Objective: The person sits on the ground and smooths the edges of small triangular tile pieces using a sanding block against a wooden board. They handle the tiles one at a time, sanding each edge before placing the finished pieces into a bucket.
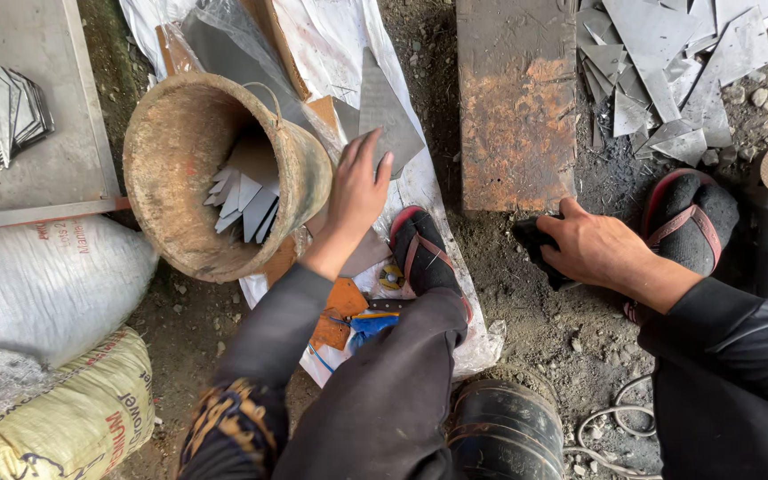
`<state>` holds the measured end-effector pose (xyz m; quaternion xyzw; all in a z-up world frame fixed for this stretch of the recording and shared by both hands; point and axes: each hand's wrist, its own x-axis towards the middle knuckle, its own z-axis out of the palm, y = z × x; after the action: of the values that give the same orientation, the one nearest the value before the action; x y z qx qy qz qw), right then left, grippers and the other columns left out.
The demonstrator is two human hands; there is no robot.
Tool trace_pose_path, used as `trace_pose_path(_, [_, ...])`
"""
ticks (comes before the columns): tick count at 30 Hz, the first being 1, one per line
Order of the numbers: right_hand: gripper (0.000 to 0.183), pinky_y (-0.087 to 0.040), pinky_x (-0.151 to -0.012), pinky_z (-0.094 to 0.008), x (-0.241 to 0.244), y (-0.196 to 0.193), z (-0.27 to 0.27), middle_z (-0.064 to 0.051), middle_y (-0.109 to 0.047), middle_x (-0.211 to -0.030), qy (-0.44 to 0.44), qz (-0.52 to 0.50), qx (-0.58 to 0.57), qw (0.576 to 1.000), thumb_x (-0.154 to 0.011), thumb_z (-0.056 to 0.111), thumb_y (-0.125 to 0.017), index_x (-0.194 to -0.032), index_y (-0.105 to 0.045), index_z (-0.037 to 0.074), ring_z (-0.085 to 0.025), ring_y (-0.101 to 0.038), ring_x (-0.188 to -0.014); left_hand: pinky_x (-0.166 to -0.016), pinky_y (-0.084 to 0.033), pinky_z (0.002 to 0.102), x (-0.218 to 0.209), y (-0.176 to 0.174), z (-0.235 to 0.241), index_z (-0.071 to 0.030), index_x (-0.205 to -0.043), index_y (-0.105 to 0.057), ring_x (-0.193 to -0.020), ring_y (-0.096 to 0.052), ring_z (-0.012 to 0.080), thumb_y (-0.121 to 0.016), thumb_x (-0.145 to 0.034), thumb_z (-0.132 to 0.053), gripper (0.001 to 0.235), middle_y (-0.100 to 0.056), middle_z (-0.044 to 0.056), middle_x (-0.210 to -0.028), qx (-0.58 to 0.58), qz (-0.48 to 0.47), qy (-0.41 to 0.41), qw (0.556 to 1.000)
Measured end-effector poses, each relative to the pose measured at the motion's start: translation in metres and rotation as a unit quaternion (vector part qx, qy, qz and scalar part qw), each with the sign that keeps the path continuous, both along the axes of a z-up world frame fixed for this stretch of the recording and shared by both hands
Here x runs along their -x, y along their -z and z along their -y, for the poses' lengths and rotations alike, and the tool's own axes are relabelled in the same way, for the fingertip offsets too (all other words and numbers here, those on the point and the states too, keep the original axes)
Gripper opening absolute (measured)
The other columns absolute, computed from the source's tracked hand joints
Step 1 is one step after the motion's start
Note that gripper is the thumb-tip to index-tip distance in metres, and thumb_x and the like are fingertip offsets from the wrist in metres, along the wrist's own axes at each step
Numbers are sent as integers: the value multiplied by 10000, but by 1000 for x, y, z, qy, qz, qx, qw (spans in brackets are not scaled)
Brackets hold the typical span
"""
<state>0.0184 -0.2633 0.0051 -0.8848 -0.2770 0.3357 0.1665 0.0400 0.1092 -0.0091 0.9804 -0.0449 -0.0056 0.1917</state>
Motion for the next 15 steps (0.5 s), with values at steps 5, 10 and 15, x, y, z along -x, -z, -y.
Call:
trace_pose_path(5, [382, -621, -690, -461, 0, 8, -1, -223, -590, -1064, -3, 9, -6, 1000, -886, 348, -670, -1181, -625, 110, -397, -732, -750, -1086, -454, 460, -58, 86, -12, 61, -1386, -502, -1285, -547, 370, -678, -989, -313, 574, -541, 242, -1379, -28, -127, -161, 978])
trace_pose_path(10, [366, -612, -703, -469, -6, 13, -6, -209, -589, -1043, -16, -18, 2, 1000, -891, 356, -670, -1156, -627, 106, -390, -726, -768, -1067, -439, 460, -90, 116, -26, 85, -1359, -500, -1248, -521, 385, -716, -948, -352, 637, -552, 243, -1319, -69, -117, -177, 975])
trace_pose_path(15, [400, -613, -712, -457, -18, 14, -16, -198, -581, -1029, -36, -56, 19, 998, -904, 358, -656, -1194, -608, 87, -369, -733, -749, -1051, -443, 484, -115, 109, -22, 83, -1299, -523, -1244, -510, 415, -735, -949, -422, 650, -540, 269, -1306, -86, -177, -200, 960])
